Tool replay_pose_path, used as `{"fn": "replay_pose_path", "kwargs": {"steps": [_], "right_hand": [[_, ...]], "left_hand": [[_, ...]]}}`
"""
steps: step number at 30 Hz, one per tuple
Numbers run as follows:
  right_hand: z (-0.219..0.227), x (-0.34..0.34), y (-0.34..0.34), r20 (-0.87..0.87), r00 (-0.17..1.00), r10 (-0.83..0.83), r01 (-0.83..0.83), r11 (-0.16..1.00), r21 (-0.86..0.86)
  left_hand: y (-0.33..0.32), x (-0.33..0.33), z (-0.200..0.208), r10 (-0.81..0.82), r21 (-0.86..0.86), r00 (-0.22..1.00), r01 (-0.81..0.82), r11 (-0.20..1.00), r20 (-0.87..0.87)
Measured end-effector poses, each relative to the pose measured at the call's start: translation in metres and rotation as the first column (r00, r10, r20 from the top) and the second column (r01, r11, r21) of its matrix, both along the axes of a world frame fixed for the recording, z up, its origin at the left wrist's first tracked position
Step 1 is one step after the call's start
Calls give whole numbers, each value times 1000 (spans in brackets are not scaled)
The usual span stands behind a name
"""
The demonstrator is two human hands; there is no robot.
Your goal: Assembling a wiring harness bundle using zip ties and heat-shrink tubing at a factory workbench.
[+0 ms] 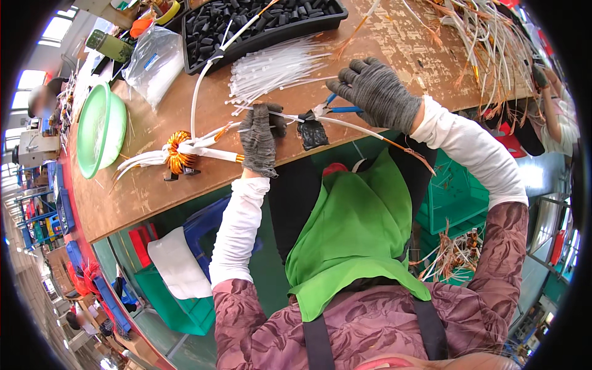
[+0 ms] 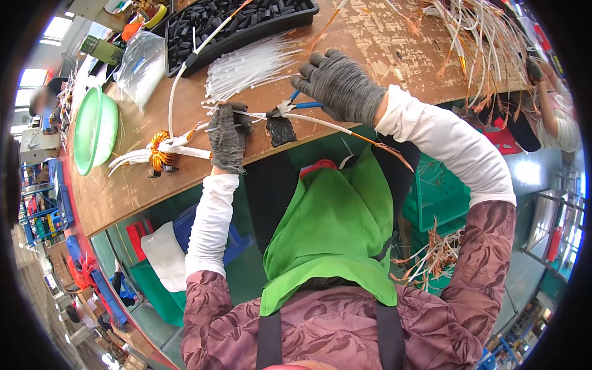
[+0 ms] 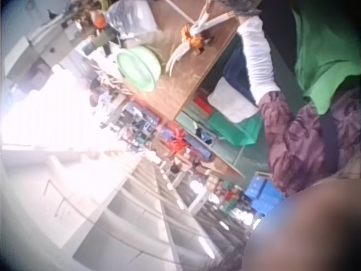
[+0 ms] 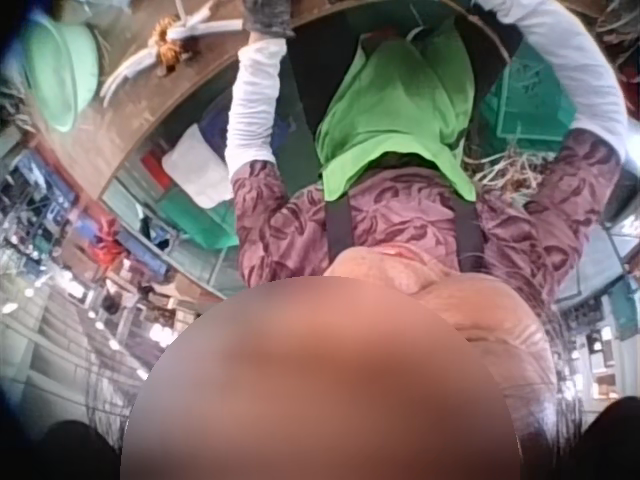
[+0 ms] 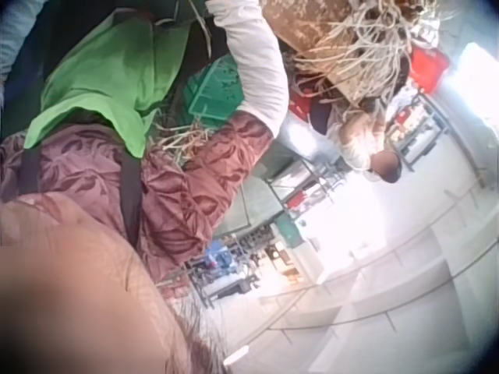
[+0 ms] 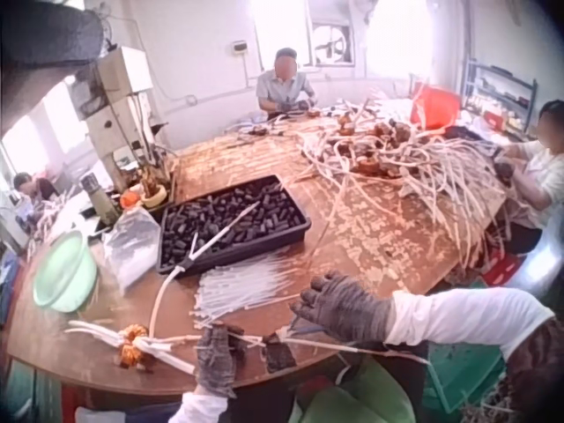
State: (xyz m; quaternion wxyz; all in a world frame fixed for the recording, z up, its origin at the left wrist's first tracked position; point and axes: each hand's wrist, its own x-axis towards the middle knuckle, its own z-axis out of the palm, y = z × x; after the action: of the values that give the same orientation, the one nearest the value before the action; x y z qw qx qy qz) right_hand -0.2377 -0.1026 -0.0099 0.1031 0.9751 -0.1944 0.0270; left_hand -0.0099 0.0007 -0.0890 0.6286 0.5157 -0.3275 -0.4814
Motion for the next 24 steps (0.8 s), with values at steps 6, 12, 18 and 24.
{"fn": "replay_pose_path", "kwargs": {"steps": [6,12,18,24], "right_hand": [[-14,23,3,103,991,84,-71,989,-129],[-2,17,5,74,996,50,-40,989,-140],[-15,25,5,101,994,38,-23,989,-144],[-13,29,6,25,999,33,-32,998,-54]], "left_hand": [[-1,1,-4,12,-14,999,-13,1000,-36],[-1,3,-5,-9,-32,999,8,999,-39],[-4,4,-8,-46,-43,996,44,998,-71],[0,2,0,-28,0,999,28,1000,-39]]}}
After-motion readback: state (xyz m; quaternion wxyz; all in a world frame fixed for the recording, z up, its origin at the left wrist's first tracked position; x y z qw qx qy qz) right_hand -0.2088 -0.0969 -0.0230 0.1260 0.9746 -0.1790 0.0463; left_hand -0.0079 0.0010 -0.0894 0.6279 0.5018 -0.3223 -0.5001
